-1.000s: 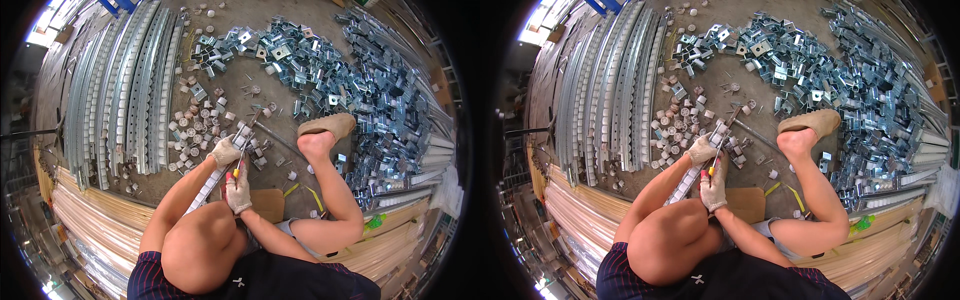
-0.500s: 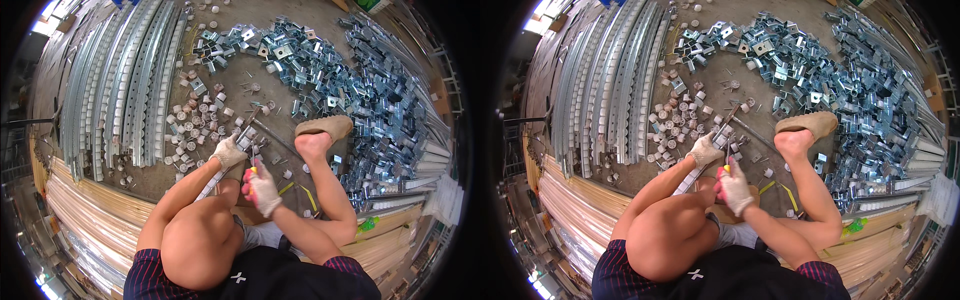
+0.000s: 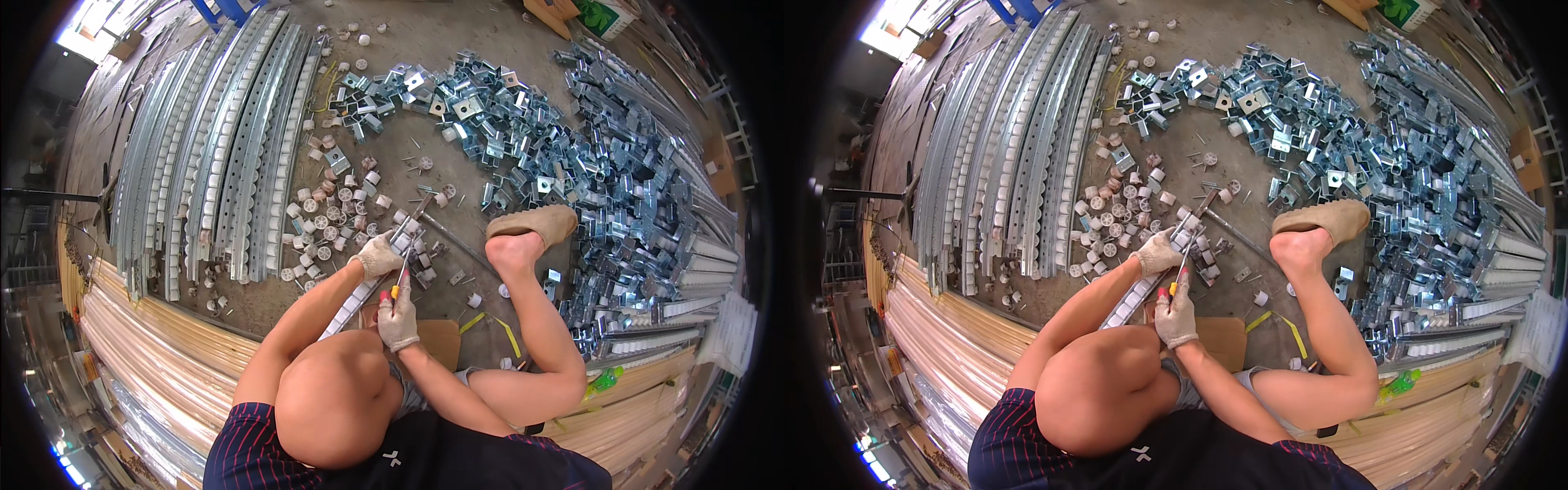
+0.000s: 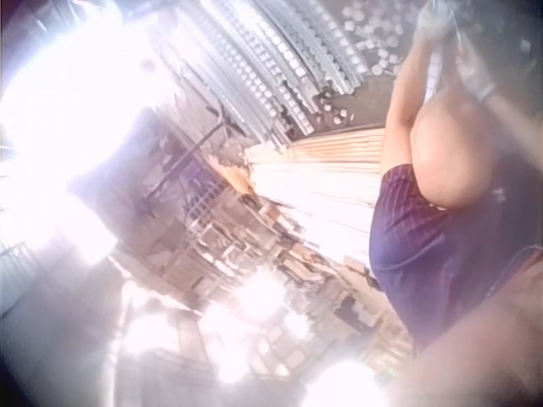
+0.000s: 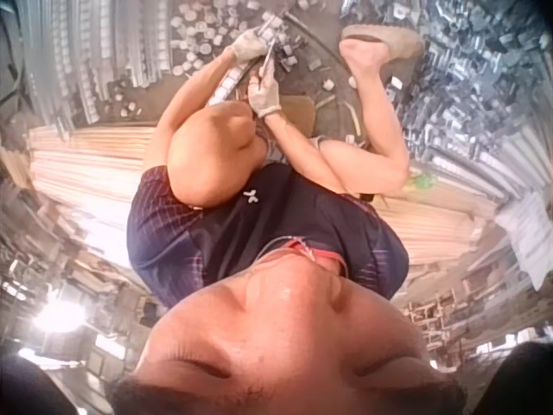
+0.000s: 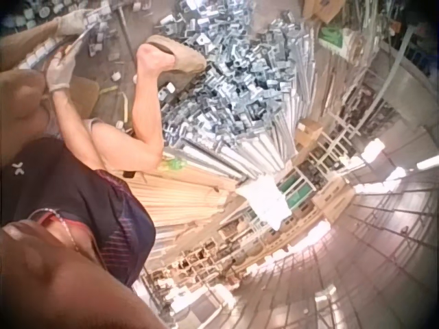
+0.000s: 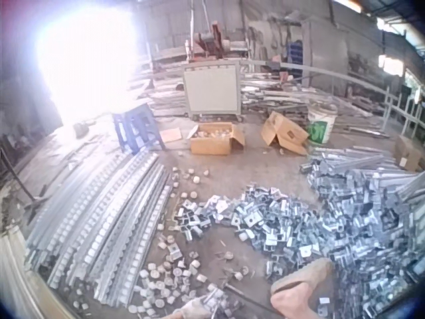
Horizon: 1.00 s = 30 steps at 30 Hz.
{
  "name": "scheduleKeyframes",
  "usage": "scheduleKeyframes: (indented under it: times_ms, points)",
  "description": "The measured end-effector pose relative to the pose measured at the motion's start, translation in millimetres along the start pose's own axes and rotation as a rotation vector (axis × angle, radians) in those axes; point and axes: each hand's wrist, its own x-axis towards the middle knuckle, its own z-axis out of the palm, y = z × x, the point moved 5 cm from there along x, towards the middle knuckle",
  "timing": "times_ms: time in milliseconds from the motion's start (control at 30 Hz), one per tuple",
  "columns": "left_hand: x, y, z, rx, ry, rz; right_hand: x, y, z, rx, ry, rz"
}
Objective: The person assembles metal brackets by hand, placing a white plastic component into a metal bracket and using a small tool to secure it. The person then places the assembled piece onto a long metal channel.
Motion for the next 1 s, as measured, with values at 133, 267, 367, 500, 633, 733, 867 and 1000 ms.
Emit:
scheduleKeyframes:
  times_ms: [133, 267, 367, 500, 633, 733, 867, 1000]
  points:
    - [-6, 6, -6, 0.105, 0.064, 0.001, 1, 3, 1, 0.055, -0.080, 0.134]
    - [-21, 45, -12, 0.037, -0.016, 0.009, 4, 7, 2, 0.117, -0.018, 0.056]
    - [-17, 28, -9, 0.043, 0.032, 0.045, 5, 12, 9, 0.294, 0.012, 0.181]
    - [-26, 38, -15, 0.141, 0.096, -0.033, 19, -46, -30, 0.959, -0.020, 0.711]
    - [-28, 37, -11, 0.190, 0.122, -0.002, 84, -46, -123, 0.777, -0.315, 0.899]
    - [-28, 40, -8, 0.223, 0.114, -0.002, 111, -71, -139, 0.378, -0.548, 0.896]
    - [-29, 33, -11, 0.229, 0.147, 0.014, 117, -57, -110, 0.179, -0.607, 1.013]
    - [-26, 34, -13, 0.213, 0.116, 0.011, 110, -28, -86, 0.567, -0.513, 1.155]
